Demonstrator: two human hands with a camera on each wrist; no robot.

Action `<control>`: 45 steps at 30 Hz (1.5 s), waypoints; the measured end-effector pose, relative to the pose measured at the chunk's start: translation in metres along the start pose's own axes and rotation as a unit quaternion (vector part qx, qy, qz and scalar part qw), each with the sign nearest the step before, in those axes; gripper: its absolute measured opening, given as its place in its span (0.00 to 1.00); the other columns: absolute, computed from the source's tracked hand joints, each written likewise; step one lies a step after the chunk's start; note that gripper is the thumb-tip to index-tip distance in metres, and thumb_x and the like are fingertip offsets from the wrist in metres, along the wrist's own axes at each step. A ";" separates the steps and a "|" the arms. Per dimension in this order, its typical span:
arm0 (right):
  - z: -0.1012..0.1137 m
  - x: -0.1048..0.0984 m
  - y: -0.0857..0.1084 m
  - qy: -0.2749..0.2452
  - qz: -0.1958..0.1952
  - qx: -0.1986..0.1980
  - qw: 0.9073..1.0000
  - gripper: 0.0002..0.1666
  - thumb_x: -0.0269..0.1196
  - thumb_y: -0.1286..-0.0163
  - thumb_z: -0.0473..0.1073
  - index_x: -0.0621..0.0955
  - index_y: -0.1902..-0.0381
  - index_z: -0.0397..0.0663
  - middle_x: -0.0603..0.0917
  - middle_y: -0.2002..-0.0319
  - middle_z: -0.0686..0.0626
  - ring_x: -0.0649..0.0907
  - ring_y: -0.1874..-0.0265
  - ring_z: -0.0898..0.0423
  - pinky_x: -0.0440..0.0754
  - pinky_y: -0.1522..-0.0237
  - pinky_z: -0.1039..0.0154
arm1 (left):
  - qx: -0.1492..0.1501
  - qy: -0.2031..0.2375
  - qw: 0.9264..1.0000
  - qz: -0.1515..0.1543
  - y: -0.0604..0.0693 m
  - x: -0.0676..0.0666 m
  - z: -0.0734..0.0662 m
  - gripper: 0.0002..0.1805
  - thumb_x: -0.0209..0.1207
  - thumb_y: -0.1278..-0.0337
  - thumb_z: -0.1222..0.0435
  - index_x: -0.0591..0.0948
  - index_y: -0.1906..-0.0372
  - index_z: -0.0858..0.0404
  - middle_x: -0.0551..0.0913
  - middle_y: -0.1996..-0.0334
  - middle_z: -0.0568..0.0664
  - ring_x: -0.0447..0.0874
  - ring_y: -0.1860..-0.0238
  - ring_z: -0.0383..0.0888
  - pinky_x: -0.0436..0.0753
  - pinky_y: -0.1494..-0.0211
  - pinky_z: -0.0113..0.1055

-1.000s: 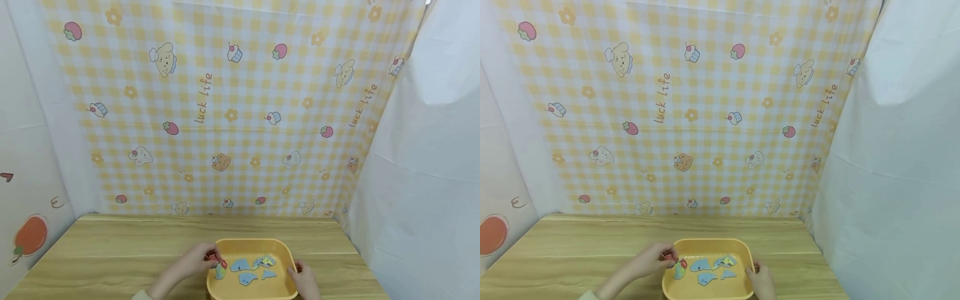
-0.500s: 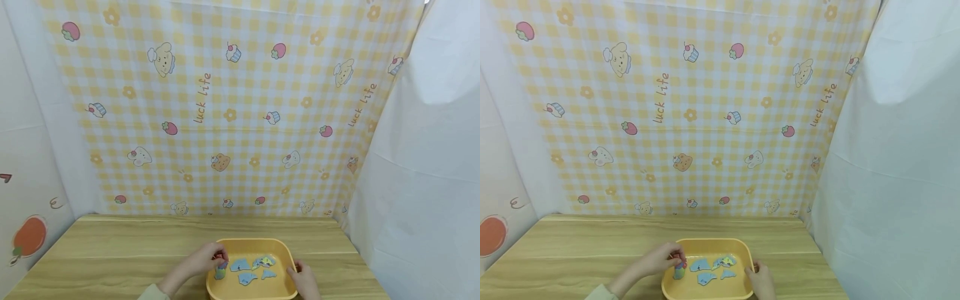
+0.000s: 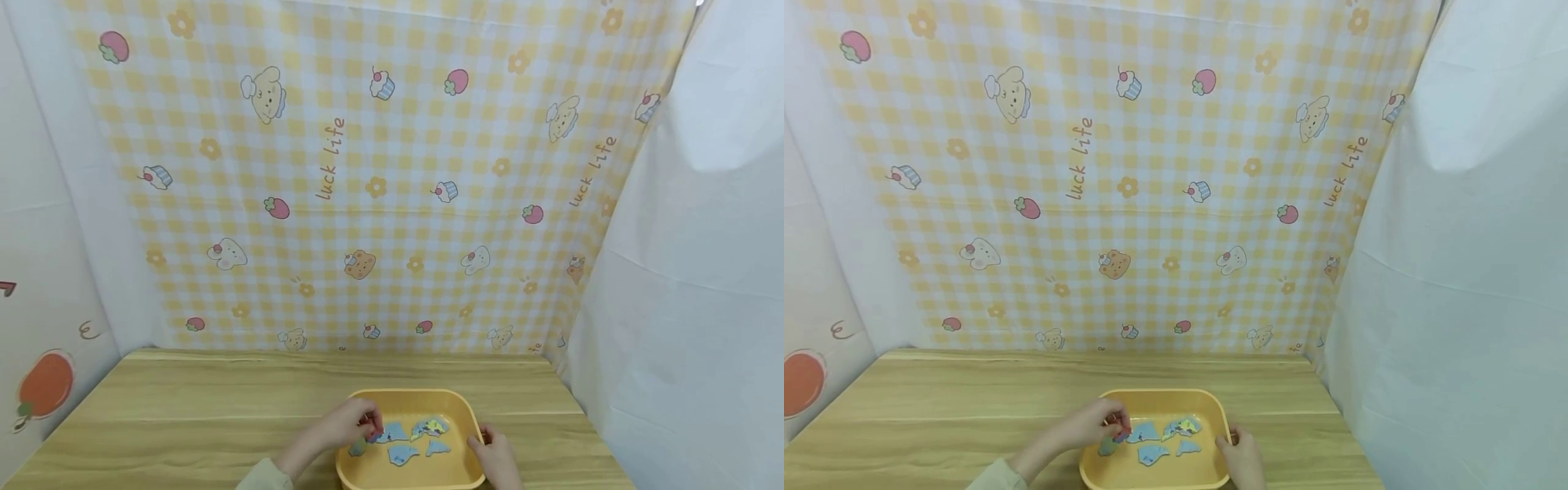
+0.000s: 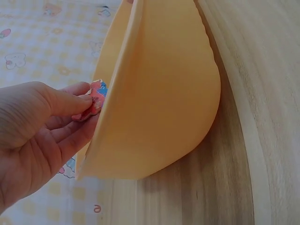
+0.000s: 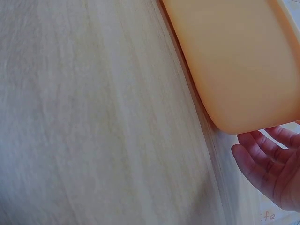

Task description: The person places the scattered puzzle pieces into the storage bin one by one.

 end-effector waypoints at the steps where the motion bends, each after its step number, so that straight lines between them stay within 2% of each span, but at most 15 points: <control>1: 0.000 0.000 0.000 0.000 -0.001 0.000 1.000 0.19 0.61 0.43 0.37 0.76 0.58 0.26 0.80 0.71 0.43 0.78 0.73 0.56 0.79 0.71 0.63 | 0.000 0.000 1.000 0.002 -0.001 0.001 0.000 0.07 0.51 0.46 0.79 0.77 0.72 0.66 0.80 0.75 0.52 0.75 0.76 0.33 0.74 0.73 0.23; 10: 0.000 0.000 0.000 -0.007 -0.004 -0.002 1.000 0.18 0.60 0.44 0.36 0.76 0.59 0.26 0.80 0.72 0.43 0.77 0.73 0.57 0.78 0.72 0.65 | -0.011 -0.039 0.999 0.018 -0.002 0.016 0.004 0.07 0.54 0.52 0.80 0.76 0.73 0.66 0.77 0.79 0.46 0.68 0.79 0.30 0.70 0.76 0.21; 17: 0.000 0.000 0.000 -0.010 -0.004 0.001 1.000 0.18 0.60 0.44 0.36 0.76 0.59 0.25 0.80 0.72 0.43 0.77 0.73 0.57 0.79 0.71 0.63 | -0.003 -0.081 0.996 0.036 -0.003 0.022 0.001 0.08 0.56 0.57 0.82 0.77 0.74 0.68 0.78 0.80 0.48 0.68 0.79 0.29 0.71 0.75 0.20; 24: 0.001 -0.002 0.000 0.000 -0.011 -0.004 1.000 0.17 0.60 0.45 0.36 0.76 0.60 0.27 0.80 0.72 0.44 0.76 0.74 0.58 0.76 0.72 0.67 | -0.009 -0.160 0.984 0.082 -0.004 0.031 0.000 0.09 0.57 0.59 0.81 0.78 0.75 0.65 0.78 0.81 0.46 0.66 0.81 0.26 0.71 0.75 0.18; 28: 0.002 -0.002 0.001 0.000 -0.011 -0.003 1.000 0.18 0.60 0.45 0.36 0.76 0.60 0.26 0.80 0.72 0.44 0.77 0.73 0.57 0.77 0.72 0.66 | -0.035 -0.175 0.978 0.111 -0.004 0.034 0.002 0.08 0.60 0.57 0.78 0.78 0.74 0.63 0.77 0.80 0.44 0.66 0.79 0.27 0.70 0.74 0.20; 31: 0.003 -0.002 0.001 -0.003 -0.009 -0.002 1.000 0.19 0.60 0.45 0.36 0.76 0.59 0.25 0.80 0.72 0.43 0.77 0.73 0.57 0.78 0.72 0.65 | -0.046 -0.186 0.974 0.122 -0.003 0.035 0.002 0.08 0.60 0.56 0.78 0.78 0.73 0.62 0.76 0.79 0.43 0.67 0.78 0.28 0.71 0.73 0.20; 39: 0.003 -0.001 0.001 -0.013 0.001 -0.001 1.000 0.19 0.59 0.43 0.36 0.75 0.58 0.23 0.80 0.71 0.42 0.78 0.72 0.56 0.79 0.70 0.62 | -0.054 -0.154 0.977 0.137 -0.004 0.038 0.002 0.11 0.60 0.61 0.81 0.78 0.73 0.64 0.80 0.80 0.46 0.67 0.80 0.26 0.70 0.76 0.19; 45: 0.002 0.000 0.001 -0.012 0.001 -0.003 1.000 0.19 0.59 0.43 0.36 0.75 0.58 0.24 0.80 0.71 0.42 0.78 0.72 0.56 0.79 0.70 0.62 | -0.063 -0.137 0.980 0.129 -0.004 0.038 0.004 0.10 0.64 0.61 0.78 0.77 0.73 0.63 0.78 0.80 0.44 0.67 0.79 0.28 0.71 0.73 0.20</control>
Point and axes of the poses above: each hand's wrist, its own y-axis away from the middle knuckle, its own x-axis out of the palm, z = x × y, the point moved 6 cm from there along -y, towards the middle knuckle
